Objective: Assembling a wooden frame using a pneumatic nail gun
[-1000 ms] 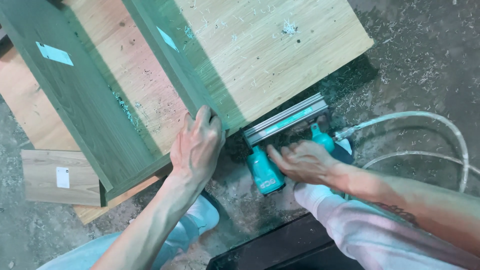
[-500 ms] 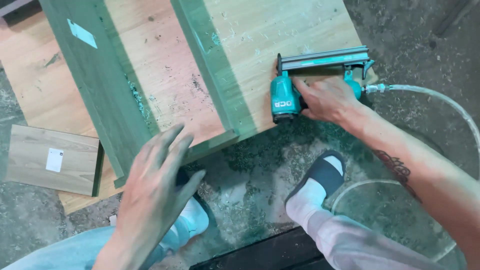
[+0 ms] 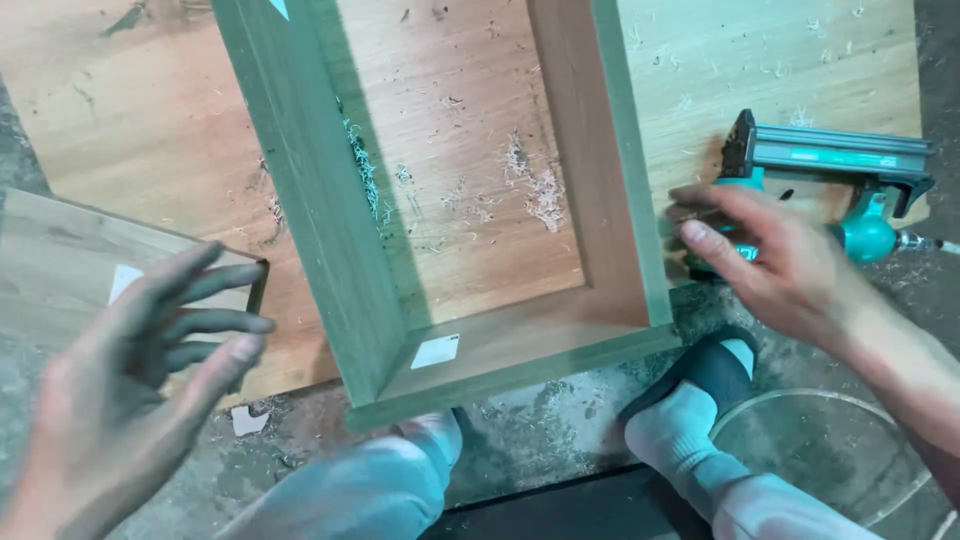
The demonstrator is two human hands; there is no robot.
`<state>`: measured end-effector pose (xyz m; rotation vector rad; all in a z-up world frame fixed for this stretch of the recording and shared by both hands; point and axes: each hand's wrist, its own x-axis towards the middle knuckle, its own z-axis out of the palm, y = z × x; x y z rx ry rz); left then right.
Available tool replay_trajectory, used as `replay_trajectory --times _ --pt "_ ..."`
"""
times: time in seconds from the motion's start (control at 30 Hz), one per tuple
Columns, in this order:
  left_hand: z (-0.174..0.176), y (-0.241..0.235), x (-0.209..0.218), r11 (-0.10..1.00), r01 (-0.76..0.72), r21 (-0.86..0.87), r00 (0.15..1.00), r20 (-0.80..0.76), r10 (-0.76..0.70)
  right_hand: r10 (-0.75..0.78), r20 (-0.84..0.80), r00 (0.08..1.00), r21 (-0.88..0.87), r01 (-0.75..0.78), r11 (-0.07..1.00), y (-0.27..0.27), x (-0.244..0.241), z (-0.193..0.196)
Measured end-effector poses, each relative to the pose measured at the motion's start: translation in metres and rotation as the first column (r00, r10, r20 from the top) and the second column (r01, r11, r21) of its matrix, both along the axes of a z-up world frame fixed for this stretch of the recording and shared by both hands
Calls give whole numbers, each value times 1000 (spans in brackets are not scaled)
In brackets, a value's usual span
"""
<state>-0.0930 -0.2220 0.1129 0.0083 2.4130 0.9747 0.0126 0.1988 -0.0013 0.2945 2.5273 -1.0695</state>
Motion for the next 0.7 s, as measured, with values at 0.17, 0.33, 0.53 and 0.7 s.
replay_trajectory --times 0.17,0.33,0.53,0.7 --pt "-42 13 -4 999 50 23 989 141 -52 -370 491 789 -195 514 836 -47 -4 0" --pt "-48 18 -7 983 145 115 989 27 -149 -513 648 563 -98 729 677 -59 1 7" --pt "-31 50 -11 811 559 -171 601 -590 -539 -473 703 531 -265 813 518 -65 46 -21" --pt "-41 117 22 566 824 -11 561 -109 -820 -625 490 608 -726 682 94 -84 106 -91"
